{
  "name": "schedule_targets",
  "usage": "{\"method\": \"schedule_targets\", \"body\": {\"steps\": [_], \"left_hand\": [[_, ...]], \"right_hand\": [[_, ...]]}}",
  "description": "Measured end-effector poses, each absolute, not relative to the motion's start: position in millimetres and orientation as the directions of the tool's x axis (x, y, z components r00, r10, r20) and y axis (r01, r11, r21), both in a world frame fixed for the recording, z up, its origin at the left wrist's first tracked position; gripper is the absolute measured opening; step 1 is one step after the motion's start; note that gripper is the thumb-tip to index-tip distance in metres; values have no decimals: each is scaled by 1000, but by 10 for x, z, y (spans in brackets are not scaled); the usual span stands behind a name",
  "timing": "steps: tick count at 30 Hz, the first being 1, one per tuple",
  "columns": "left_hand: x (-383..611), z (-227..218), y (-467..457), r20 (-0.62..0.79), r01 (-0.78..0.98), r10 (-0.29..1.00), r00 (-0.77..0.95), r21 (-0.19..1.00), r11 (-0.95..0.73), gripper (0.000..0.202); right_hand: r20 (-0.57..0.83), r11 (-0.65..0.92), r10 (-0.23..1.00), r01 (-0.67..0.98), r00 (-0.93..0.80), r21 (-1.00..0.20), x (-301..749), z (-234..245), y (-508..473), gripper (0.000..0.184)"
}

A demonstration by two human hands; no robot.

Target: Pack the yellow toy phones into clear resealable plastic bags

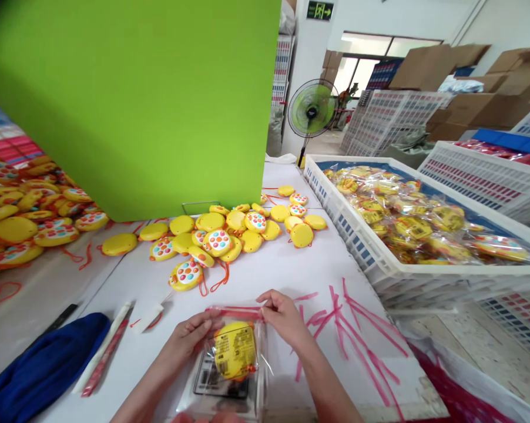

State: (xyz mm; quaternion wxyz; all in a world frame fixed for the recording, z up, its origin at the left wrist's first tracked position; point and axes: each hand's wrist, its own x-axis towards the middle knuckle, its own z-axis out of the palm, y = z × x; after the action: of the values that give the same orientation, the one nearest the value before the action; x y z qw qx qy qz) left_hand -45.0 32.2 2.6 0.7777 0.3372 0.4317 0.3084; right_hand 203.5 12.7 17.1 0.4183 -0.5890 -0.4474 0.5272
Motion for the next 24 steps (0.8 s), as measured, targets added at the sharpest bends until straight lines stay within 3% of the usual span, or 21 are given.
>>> {"method": "schedule_targets", "body": {"steps": [4,7,9,12,16,19,22,24], "left_hand": [[-457,39,304,-435,-135,790,431,835,533,25],[-473,108,289,-393,-123,796,460,860,496,13],[-488,161,280,-357,-137,794,493,869,476,13],[-496,201,259,-330,-120,797,506,888,444,18],[-461,173,233,-367,-68,824,431,898,435,35],[-427,156,237,-398,-42,837,376,895,444,41],[-413,138,252,-424,-13,825,374,887,462,44],[-412,101,257,-431,2,822,372,886,464,46]], "right_hand": [[-265,-268,963,105,43,-958,2062,152,96,7],[-279,-281,960,75,35,-957,2070,126,115,10],[-306,-309,951,55,49,-950,2076,124,131,22],[-363,-364,931,155,33,-919,2042,146,130,36],[-384,-360,919,205,-92,-910,1959,178,105,29],[-349,-330,933,179,-88,-927,2107,235,132,25],[-260,-282,957,207,127,-937,2547,401,212,27],[-33,-160,872,220,489,-962,2900,561,284,28]]}}
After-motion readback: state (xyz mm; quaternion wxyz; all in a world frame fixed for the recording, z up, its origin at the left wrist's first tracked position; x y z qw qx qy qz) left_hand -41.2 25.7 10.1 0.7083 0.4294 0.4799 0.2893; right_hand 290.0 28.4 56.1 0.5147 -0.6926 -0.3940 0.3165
